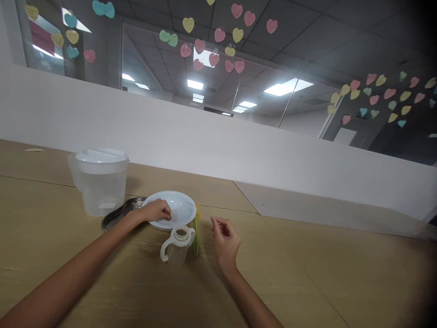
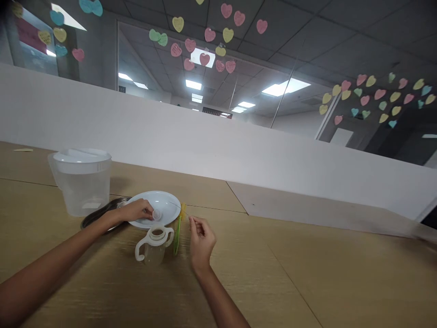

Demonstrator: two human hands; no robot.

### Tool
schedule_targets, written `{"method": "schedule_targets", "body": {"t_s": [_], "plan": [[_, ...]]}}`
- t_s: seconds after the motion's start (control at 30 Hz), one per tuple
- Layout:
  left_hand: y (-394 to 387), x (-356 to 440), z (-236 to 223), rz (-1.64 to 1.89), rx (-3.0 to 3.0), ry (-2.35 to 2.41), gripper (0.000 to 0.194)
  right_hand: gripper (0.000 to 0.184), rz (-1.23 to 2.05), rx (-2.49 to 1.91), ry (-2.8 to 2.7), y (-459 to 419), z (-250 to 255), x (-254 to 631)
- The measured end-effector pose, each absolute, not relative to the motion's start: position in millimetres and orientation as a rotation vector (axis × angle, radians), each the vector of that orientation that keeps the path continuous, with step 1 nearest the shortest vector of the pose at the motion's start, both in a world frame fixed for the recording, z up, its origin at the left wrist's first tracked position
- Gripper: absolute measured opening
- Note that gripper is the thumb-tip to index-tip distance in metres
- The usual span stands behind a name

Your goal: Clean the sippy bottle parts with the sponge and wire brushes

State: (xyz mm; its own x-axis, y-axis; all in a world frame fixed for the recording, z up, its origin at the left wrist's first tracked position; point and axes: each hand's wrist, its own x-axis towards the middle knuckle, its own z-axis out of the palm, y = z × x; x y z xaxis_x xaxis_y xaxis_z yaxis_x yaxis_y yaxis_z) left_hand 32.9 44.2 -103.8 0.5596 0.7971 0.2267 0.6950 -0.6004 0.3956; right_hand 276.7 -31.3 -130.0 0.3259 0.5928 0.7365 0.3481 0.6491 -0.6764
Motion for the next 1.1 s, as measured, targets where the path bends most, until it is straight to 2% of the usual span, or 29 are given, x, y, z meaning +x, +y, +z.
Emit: {"method": "schedule_targets", "body": {"t_s": [0.2,0.57,0.77,1.1], "plan": [[40,30,-86,0.687,2.473,1.162,0.036,0.023,0.087,-0.942,-1.453,-23,-140,277],[-23,48,-17,1.096,2.295,0.981,0.036,0.022,0.149,-0.958,-1.503,-22,-144,272],[-58,63,-1,1.083,2.319,0.89,0.03,0.022,0.215,-0.966,-1.545,-23,-144,271],[-63,68,-3,0.968,2.414,0.858,0.032,0.026,0.275,-1.037,-1.565,-26,-141,270]]}}
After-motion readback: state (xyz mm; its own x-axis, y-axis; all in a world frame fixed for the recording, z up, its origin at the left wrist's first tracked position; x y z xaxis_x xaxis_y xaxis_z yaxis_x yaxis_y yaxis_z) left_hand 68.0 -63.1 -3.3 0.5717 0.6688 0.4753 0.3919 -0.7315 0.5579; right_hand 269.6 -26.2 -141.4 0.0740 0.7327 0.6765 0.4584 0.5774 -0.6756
